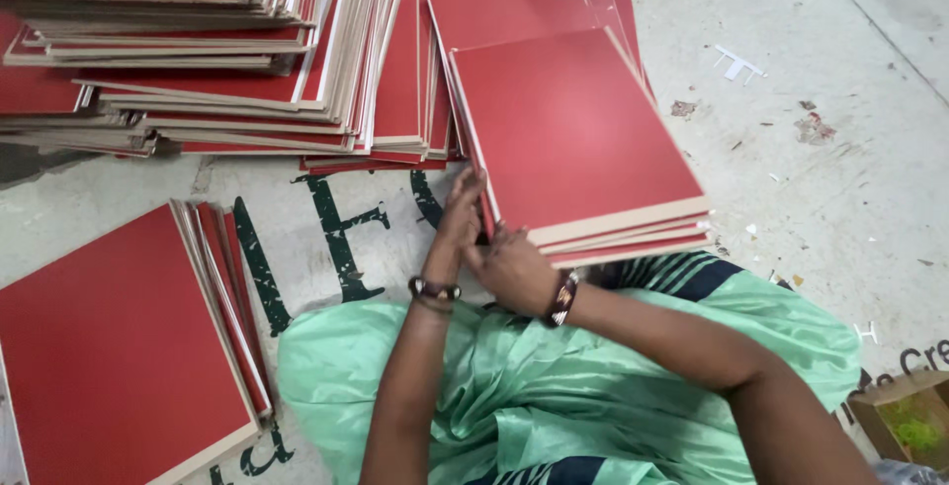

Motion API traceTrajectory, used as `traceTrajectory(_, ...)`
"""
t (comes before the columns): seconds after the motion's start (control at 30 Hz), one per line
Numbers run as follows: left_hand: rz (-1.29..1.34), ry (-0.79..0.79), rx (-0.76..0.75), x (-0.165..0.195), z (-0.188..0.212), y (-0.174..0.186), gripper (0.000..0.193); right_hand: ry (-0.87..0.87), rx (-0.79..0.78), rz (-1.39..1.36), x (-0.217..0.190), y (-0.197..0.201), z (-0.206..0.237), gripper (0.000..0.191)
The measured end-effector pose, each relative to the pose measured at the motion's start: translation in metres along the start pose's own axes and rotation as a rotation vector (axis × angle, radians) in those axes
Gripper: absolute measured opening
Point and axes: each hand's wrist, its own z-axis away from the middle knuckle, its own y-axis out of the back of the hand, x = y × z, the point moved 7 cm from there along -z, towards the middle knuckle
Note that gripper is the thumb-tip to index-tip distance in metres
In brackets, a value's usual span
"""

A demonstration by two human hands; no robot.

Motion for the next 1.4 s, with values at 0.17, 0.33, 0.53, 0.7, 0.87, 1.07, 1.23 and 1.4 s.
traceTrajectory(0.17, -0.282, -0.015, 0.117, -0.027, 0.010, 0.002, 0.052, -0.018, 0.120, -0.009, -0.030, 0.030, 0.028, 0.031)
traceTrajectory(0.33, -0.141, 0.031, 0.179, -0.048, 0.055, 0.040, 0.056, -0.149, 0.475, -0.299, 0.084, 0.060, 0.070, 0.058)
traceTrajectory(0.53, -0.124, 0.009, 0.213, -0.048, 0.107, 0.066, 0.058, -1.023, 0.171, -0.835, 0.260, -0.017, 0.101, 0.049)
traceTrajectory(0.7, -0.074, -0.017, 0.232, -0.055, 0.129, 0.071, 0.062, -1.256, 0.038, -1.353, 0.231, -0.063, 0.111, 0.053)
traceTrajectory(0.87, -0.161, -0.011, 0.276, -0.051, 0.166, 0.079, 0.068, -1.180, 0.305, -1.251, 0.208, -0.042, 0.128, 0.038)
traceTrajectory(1.07, -0.337, -0.300, 0.025, 0.009, 0.188, 0.028, 0.067, -0.808, 0.869, -1.508, 0.184, 0.068, 0.154, 0.019)
traceTrajectory(1.23, -0.239, -0.523, 0.043, 0.039, 0.155, 0.005, 0.069, -0.399, 0.994, -1.076, 0.151, 0.214, 0.157, 0.019)
traceTrajectory(1.4, -0.163, -0.529, 0.247, 0.000, 0.131, 0.037, 0.048, -0.118, 0.870, -0.526, 0.086, 0.258, 0.080, 0.035)
